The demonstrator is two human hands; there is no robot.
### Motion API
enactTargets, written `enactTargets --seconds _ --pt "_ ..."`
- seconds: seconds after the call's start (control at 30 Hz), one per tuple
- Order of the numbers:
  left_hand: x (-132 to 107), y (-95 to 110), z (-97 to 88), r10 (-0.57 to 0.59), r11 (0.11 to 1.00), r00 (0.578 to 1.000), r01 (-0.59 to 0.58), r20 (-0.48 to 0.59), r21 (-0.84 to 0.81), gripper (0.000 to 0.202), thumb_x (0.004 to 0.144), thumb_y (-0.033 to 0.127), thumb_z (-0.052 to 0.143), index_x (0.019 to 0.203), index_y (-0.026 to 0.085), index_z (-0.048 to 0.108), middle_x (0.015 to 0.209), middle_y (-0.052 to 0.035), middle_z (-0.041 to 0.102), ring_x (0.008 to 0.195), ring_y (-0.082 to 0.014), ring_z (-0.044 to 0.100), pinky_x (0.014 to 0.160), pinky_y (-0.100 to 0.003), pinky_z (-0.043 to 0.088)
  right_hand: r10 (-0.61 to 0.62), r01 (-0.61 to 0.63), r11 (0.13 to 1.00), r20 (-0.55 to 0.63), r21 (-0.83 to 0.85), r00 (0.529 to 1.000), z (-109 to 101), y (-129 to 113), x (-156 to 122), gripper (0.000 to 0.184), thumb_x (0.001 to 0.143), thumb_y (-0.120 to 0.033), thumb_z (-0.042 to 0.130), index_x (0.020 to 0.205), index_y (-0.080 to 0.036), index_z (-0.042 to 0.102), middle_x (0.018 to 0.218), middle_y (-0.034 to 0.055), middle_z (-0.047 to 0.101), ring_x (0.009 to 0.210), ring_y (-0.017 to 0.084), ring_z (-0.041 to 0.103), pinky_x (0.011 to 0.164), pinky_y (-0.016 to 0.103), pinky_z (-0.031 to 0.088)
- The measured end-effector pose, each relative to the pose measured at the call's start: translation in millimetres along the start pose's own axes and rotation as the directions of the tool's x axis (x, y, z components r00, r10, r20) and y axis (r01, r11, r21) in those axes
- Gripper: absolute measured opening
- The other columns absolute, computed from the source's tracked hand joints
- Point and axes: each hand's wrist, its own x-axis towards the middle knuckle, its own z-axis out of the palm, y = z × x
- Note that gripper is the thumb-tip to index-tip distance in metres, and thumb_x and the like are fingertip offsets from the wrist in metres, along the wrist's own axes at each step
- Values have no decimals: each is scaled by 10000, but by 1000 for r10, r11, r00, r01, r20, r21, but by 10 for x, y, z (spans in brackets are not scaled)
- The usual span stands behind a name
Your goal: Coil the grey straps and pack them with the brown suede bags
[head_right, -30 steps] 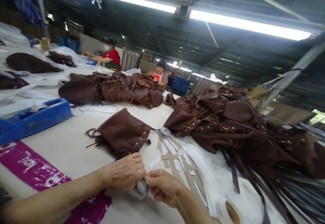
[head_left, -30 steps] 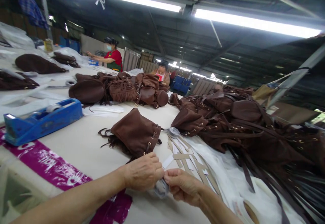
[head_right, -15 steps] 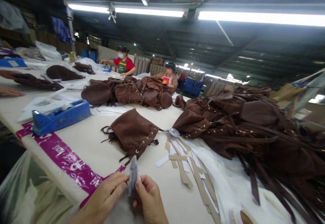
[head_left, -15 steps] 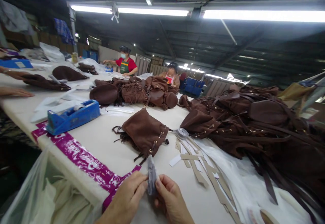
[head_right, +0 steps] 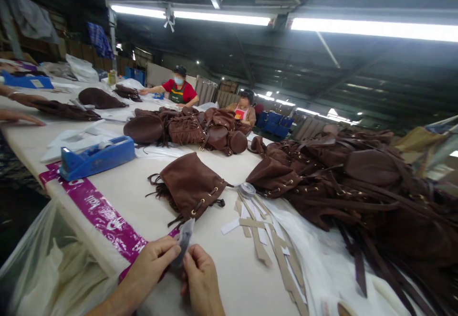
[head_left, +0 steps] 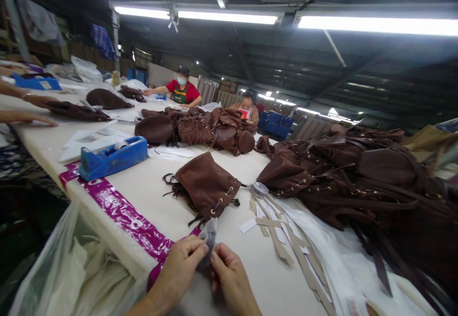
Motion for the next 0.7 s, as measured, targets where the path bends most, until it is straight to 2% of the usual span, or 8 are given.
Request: enactTargets --seconds 0.13,0.2,0.27,0.37,0.43,0.53,0.63,0.7 --pt "14 -46 -9 44 998 999 -43 -21 44 324 793 444 461 596 199 541 698 -29 562 732 -211 525 709 -295 400 -120 104 964 -51 -246 991 64 -27 21 290 840 -454 525 686 -208 525 545 -51 457 439 101 415 398 206 315" --pt "32 -80 -9 60 997 997 -57 -56 60 304 793 443 471 626 205 558 718 -35 590 752 -219 539 721 -297 405 -297 252 869 -42 -427 954 73 -57 27 174 846 -271 502 700 -202 565 651 -9 554 595 135 511 539 225 405" --pt "56 -112 -14 58 996 994 -53 -89 66 288 785 441 481 633 208 556 706 -32 596 732 -219 543 701 -296 405 -411 371 721 70 -585 909 13 -123 34 153 818 -149 484 737 -200 604 753 17 622 711 155 565 643 238 435" --pt "97 -150 -46 -1 1000 998 1 -61 -12 303 773 467 507 634 202 556 675 -16 586 699 -205 538 667 -282 403 -387 430 470 258 -771 885 -306 -292 79 206 841 -109 480 830 -219 654 788 1 678 729 141 619 656 209 452" --pt "120 -162 -81 -63 987 998 63 9 -150 333 755 509 543 658 192 571 679 -11 594 705 -196 539 665 -272 412 -379 330 268 216 -905 900 -658 -416 150 232 884 -121 466 896 -229 671 815 -1 710 756 143 651 674 208 467" --pt "149 -157 -126 -148 912 982 182 120 -368 381 699 563 614 707 182 590 676 0 600 676 -172 532 638 -252 420 -409 215 139 141 -967 902 -1179 -537 304 278 889 -85 441 1018 -192 662 1023 86 715 917 224 655 748 300 477" --pt "173 -143 -153 -190 870 971 236 148 -432 406 644 576 671 713 184 596 649 12 582 635 -145 510 589 -226 402 -353 303 8 281 -953 893 -1441 -547 455 383 858 -31 466 1139 -243 616 1186 62 666 963 216 633 764 298 464" --pt "188 -144 -169 -196 878 973 230 124 -419 420 640 589 672 693 181 589 611 19 549 572 -120 466 523 -207 358 -303 375 -71 378 -924 875 -1466 -520 527 358 862 -22 470 1086 -252 628 1107 36 693 902 195 626 744 279 451"
